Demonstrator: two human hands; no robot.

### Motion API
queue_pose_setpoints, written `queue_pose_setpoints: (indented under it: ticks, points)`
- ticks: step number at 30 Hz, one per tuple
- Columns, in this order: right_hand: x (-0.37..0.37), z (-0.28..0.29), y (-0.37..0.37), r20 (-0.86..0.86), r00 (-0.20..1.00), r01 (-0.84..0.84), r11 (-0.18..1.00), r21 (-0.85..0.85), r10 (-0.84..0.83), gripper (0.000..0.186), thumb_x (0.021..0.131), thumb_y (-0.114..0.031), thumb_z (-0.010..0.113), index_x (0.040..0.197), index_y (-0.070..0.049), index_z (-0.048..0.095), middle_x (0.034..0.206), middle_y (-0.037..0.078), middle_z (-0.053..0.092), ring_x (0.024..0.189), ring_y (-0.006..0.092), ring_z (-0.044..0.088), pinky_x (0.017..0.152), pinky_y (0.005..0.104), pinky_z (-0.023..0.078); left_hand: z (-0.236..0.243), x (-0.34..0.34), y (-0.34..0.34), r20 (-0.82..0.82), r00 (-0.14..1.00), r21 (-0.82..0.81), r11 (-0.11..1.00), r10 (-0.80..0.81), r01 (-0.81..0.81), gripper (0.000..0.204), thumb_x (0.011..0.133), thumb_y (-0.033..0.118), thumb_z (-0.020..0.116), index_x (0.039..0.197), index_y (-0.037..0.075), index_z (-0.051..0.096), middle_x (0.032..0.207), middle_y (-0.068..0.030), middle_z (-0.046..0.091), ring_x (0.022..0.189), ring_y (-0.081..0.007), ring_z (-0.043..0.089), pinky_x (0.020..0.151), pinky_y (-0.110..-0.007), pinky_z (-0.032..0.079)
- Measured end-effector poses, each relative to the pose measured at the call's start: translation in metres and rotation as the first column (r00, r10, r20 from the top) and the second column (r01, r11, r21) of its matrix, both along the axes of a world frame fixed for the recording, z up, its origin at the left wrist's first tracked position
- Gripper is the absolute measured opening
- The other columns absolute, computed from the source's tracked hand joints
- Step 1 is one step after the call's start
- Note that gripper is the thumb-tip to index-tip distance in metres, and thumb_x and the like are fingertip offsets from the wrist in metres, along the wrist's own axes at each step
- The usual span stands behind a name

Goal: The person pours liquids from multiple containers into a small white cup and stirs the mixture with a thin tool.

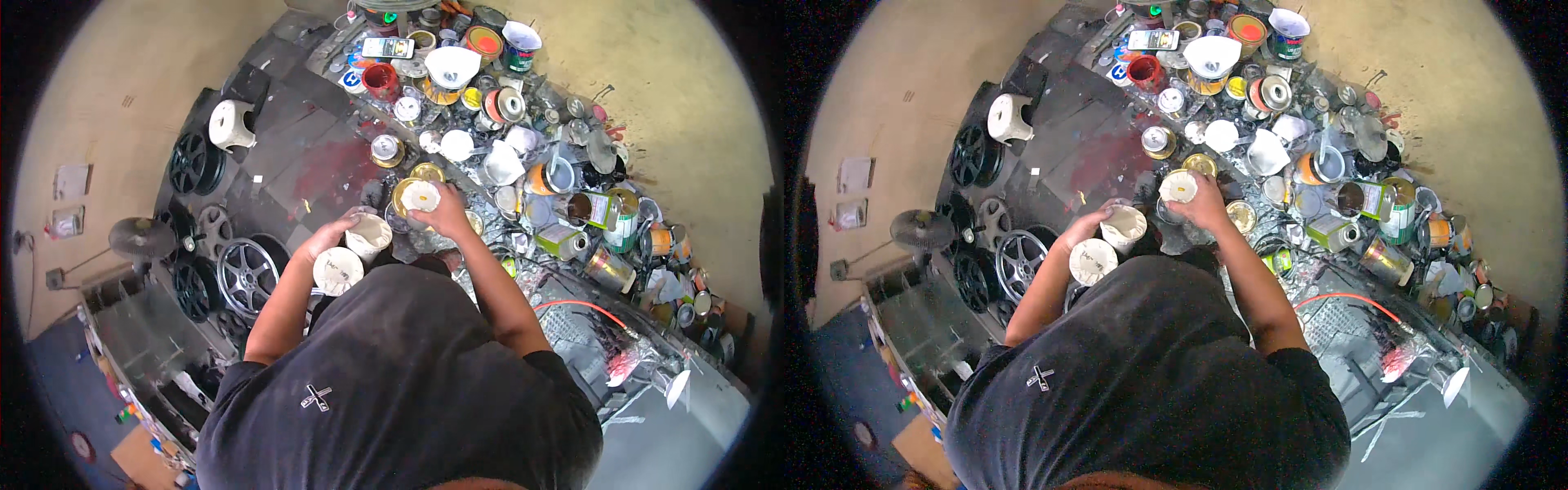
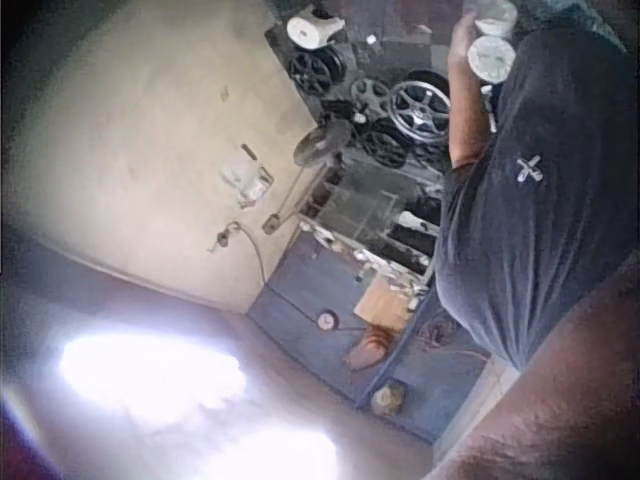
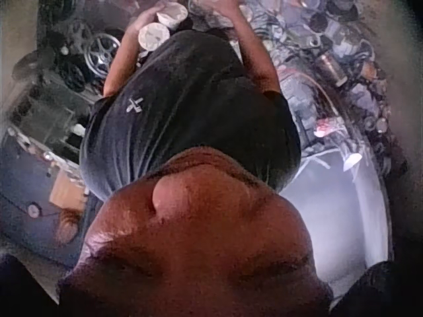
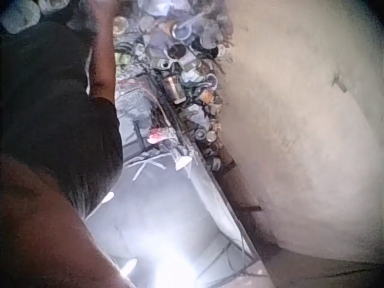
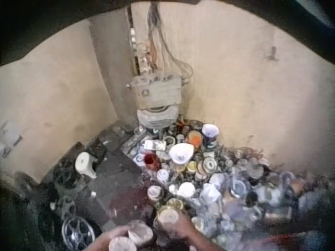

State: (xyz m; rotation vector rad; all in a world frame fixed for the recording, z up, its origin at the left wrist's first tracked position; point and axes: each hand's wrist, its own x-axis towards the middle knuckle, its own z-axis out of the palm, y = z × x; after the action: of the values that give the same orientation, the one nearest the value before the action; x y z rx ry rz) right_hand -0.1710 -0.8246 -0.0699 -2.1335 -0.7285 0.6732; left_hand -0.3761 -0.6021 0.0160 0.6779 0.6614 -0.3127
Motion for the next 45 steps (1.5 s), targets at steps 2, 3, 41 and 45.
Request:
queue_pose_setpoints:
  ticks: [2,3,41,45]
  points:
    - [0.005,0.001,0.026,0.001,1.0,0.028,1.0,-0.012,-0.028,0.1,0.064,-0.047,0.094,0.141,0.003,0.053,0.135,0.03,0.057,0.126,0.0441,0.057,0.108,0.0482,0.047,-0.005,0.017,0.027,0.021,0.996,-0.011,0.996,-0.086,0.087,0.062,0.101,0.031,0.061,0.153,0.005,0.04,0.144,-0.0117,0.057,0.132,-0.0247,0.058,0.111,-0.039,0.046]
    - [0.015,0.004,0.036,0.009,0.997,0.071,0.997,-0.02,-0.07,0.098,0.064,-0.046,0.094,0.14,0.002,0.054,0.135,0.029,0.057,0.126,0.0439,0.058,0.108,0.048,0.047,-0.004,0.029,0.042,0.058,0.987,-0.012,0.988,-0.153,0.154,0.062,0.101,0.032,0.061,0.153,0.005,0.04,0.146,-0.0116,0.056,0.133,-0.0242,0.056,0.112,-0.038,0.044]
    - [0.344,0.019,0.326,0.224,0.928,-0.006,0.614,-0.79,0.298,0.114,0.067,-0.065,0.082,0.137,0.017,0.045,0.125,0.035,0.065,0.118,0.0454,0.065,0.101,0.0456,0.054,-0.038,0.028,0.282,0.094,0.969,0.049,0.973,-0.229,0.226,0.049,0.103,0.033,0.055,0.146,0.009,0.051,0.141,-0.0076,0.055,0.134,-0.0207,0.048,0.114,-0.034,0.034]
    - [0.337,0.022,0.317,0.33,0.885,0.07,0.608,-0.791,0.327,0.113,0.068,-0.065,0.083,0.141,0.012,0.045,0.131,0.033,0.063,0.122,0.0444,0.063,0.103,0.0485,0.052,-0.028,0.043,0.285,0.107,0.945,0.209,0.936,-0.309,0.283,0.048,0.103,0.032,0.056,0.145,0.009,0.052,0.139,-0.0073,0.057,0.133,-0.0202,0.049,0.113,-0.034,0.035]
